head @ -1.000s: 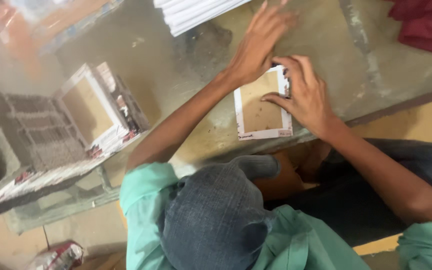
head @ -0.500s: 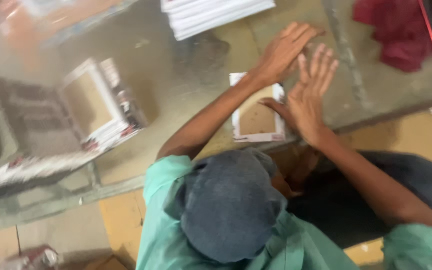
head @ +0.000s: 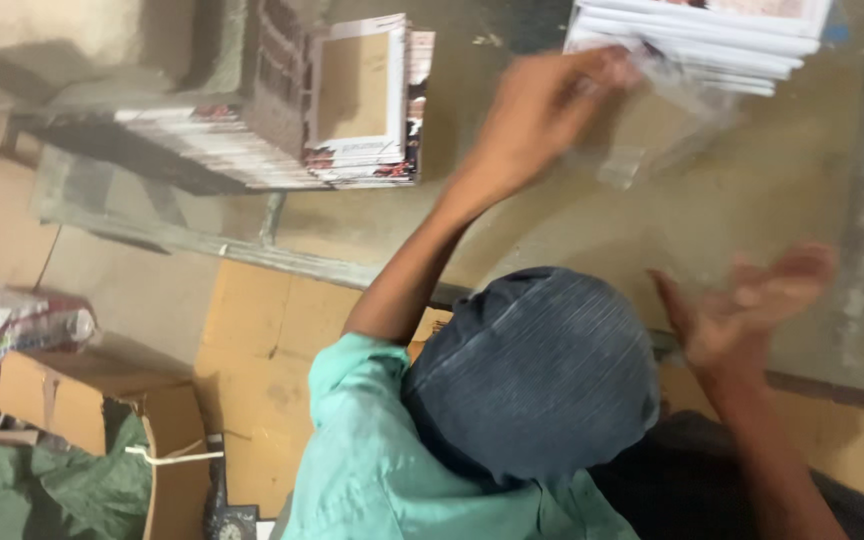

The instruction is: The person inserts a brown card into a white frame and presses the edges to secure it. They repeat this process for multiple cards, stacking the finished items on the table.

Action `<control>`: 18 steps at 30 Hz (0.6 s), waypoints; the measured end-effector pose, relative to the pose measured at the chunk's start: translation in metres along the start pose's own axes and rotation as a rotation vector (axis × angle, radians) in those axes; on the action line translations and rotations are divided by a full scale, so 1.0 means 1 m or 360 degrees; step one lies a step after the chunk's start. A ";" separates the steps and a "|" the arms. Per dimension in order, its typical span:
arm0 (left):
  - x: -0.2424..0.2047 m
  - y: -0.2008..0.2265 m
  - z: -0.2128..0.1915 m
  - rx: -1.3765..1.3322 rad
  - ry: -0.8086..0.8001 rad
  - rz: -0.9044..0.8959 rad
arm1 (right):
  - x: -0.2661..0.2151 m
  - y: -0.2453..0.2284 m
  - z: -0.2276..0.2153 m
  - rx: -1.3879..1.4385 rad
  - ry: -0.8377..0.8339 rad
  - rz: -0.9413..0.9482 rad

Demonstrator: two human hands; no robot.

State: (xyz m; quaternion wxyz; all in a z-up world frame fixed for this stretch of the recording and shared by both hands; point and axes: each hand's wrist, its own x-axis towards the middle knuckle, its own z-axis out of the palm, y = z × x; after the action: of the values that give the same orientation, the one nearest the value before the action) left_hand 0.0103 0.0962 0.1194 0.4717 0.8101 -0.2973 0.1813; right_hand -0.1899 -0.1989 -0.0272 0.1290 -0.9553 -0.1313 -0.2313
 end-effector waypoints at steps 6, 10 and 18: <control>-0.060 -0.002 -0.126 0.0485 0.1020 -0.0025 | 0.001 -0.005 -0.026 0.0132 0.0157 0.0133; -0.090 -0.023 -0.130 0.1748 0.0315 0.0121 | 0.016 -0.024 -0.028 -0.0220 0.0076 -0.0100; -0.057 0.009 -0.125 0.1133 0.0172 0.0044 | 0.027 -0.040 -0.027 0.0031 0.0123 -0.0133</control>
State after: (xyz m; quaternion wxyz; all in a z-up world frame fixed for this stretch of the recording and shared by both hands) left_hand -0.0404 0.2192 0.1537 0.1726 0.9088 -0.2009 0.3225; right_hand -0.1905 -0.1650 0.0161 0.1335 -0.9381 -0.1683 -0.2718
